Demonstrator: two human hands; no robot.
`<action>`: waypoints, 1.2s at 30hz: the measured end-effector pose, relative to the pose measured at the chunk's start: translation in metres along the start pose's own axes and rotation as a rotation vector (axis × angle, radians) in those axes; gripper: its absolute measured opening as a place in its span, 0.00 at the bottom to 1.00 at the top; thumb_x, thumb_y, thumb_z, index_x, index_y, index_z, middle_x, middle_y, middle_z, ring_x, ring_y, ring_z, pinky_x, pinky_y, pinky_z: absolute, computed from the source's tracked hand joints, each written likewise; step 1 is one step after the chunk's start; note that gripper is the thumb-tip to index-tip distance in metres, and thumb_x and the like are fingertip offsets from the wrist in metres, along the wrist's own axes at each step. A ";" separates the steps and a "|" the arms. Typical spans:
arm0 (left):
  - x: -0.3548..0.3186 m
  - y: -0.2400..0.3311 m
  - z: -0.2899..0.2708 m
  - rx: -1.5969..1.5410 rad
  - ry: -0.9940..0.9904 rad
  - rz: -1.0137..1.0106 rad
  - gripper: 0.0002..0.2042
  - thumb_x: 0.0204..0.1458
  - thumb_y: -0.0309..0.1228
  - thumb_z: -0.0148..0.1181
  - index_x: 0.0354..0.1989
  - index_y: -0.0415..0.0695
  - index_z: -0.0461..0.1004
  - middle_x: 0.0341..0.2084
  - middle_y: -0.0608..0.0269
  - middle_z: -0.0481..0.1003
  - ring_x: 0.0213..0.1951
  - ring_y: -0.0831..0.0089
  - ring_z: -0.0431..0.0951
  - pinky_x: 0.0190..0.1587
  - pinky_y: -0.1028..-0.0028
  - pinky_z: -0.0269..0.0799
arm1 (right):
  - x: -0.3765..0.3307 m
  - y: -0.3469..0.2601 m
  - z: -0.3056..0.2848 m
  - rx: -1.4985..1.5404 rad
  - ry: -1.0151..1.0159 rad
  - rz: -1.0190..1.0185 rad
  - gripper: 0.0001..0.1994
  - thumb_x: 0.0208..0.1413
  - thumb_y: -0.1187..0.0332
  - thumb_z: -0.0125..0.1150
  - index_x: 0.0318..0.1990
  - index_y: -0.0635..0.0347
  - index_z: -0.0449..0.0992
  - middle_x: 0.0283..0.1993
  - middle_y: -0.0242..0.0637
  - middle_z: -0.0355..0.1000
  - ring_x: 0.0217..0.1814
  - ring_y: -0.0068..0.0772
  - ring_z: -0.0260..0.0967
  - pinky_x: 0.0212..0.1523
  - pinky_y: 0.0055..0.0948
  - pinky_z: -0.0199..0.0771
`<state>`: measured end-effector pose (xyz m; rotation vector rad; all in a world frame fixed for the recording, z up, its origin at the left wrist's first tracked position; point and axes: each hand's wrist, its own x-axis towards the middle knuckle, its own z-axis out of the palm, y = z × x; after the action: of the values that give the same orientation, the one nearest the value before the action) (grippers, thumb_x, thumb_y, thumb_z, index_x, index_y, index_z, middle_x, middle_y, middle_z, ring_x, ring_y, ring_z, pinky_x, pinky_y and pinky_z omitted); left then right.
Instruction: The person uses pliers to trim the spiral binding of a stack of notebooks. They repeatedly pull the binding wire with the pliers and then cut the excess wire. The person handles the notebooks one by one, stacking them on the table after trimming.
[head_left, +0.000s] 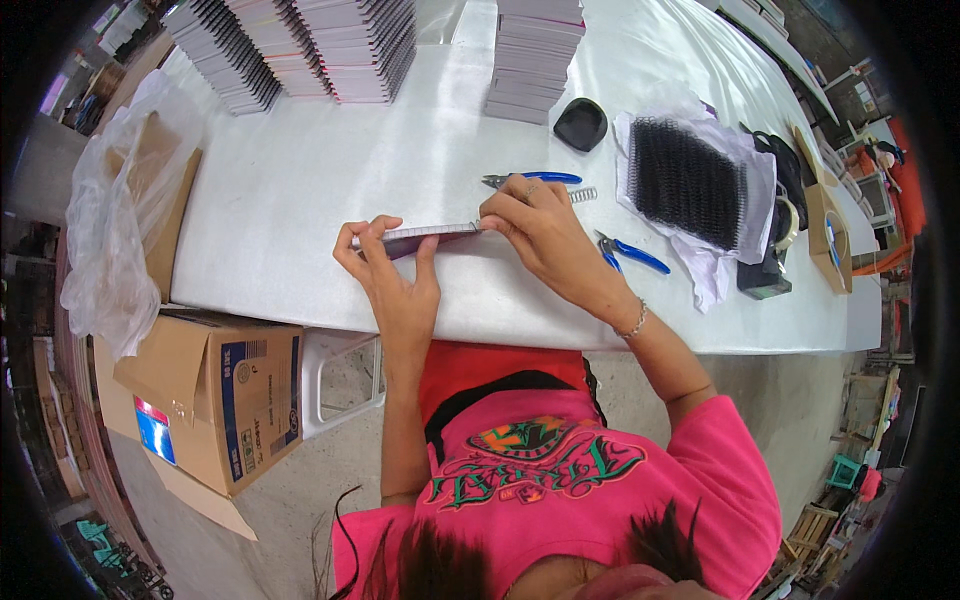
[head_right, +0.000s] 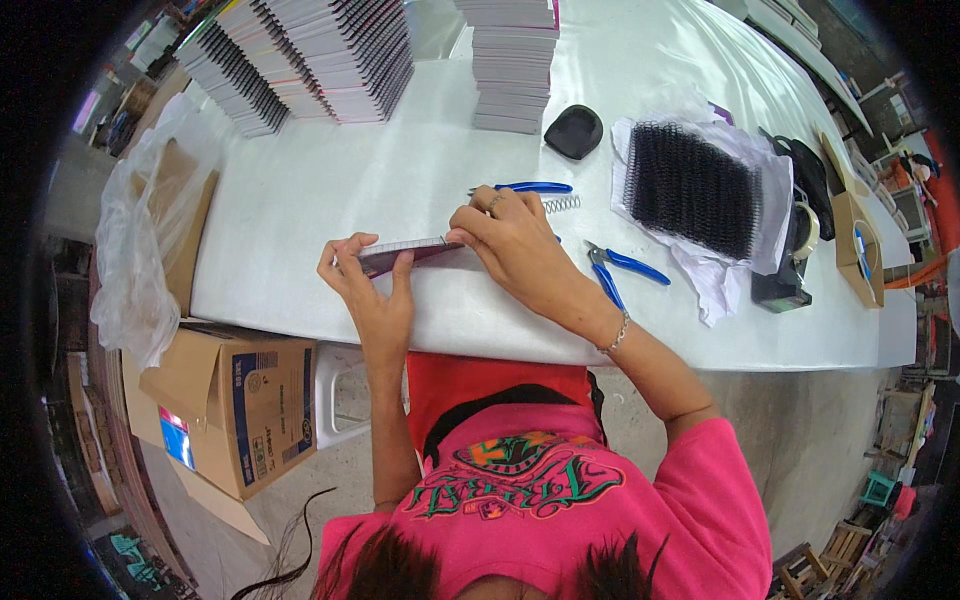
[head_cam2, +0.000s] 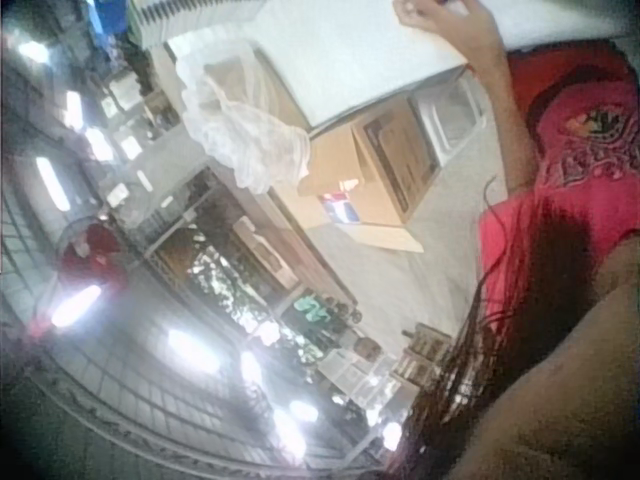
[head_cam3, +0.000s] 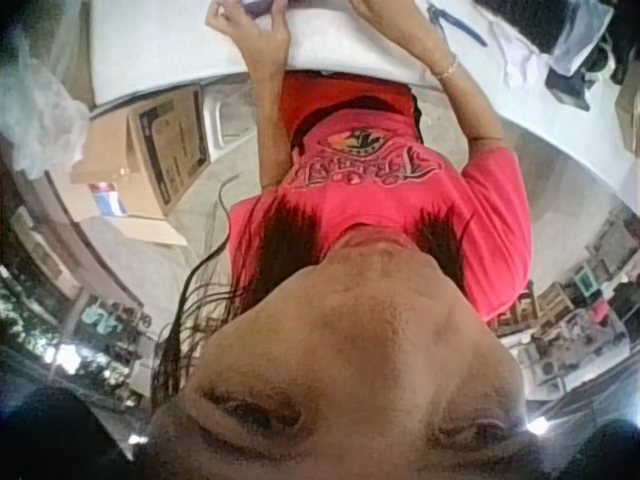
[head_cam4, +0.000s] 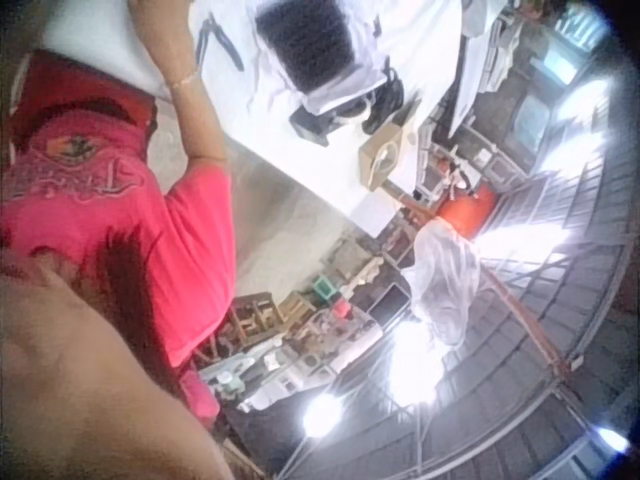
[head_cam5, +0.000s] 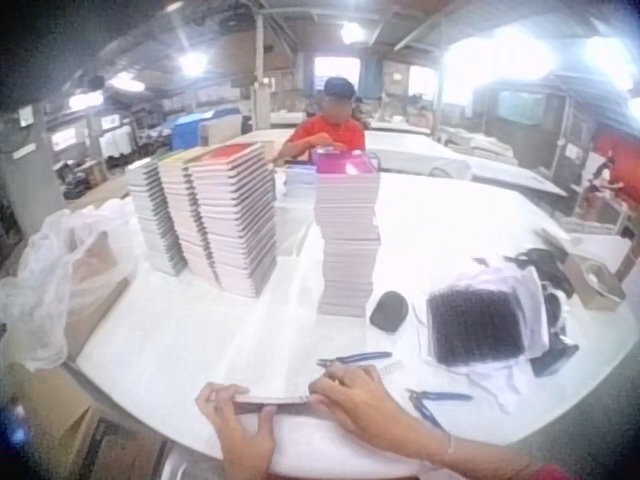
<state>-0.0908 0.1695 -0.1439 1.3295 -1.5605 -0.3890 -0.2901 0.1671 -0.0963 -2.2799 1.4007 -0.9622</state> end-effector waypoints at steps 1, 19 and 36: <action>0.002 -0.001 0.000 -0.029 -0.033 -0.017 0.22 0.55 0.30 0.69 0.53 0.40 0.66 0.51 0.51 0.60 0.57 0.56 0.64 0.57 0.59 0.66 | 0.002 0.001 -0.001 0.033 -0.017 -0.015 0.09 0.61 0.62 0.64 0.42 0.56 0.78 0.42 0.40 0.70 0.48 0.44 0.67 0.54 0.40 0.62; 0.013 -0.033 -0.041 -0.166 -0.178 -0.014 0.33 0.40 0.39 0.80 0.51 0.46 0.64 0.48 0.57 0.60 0.55 0.58 0.65 0.59 0.60 0.65 | 0.031 0.101 -0.073 0.264 -0.241 0.470 0.27 0.59 0.48 0.65 0.54 0.64 0.79 0.61 0.45 0.71 0.57 0.35 0.69 0.60 0.32 0.66; 0.009 -0.045 -0.030 -0.283 -0.167 0.034 0.44 0.35 0.38 0.83 0.60 0.49 0.61 0.49 0.59 0.61 0.55 0.62 0.65 0.61 0.64 0.62 | 0.028 0.032 -0.021 0.605 -0.554 0.296 0.24 0.54 0.52 0.72 0.49 0.62 0.82 0.56 0.37 0.70 0.56 0.32 0.70 0.59 0.30 0.69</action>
<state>-0.0404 0.1568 -0.1613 1.0721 -1.5948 -0.6880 -0.3175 0.1291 -0.0884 -1.6488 0.9900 -0.5024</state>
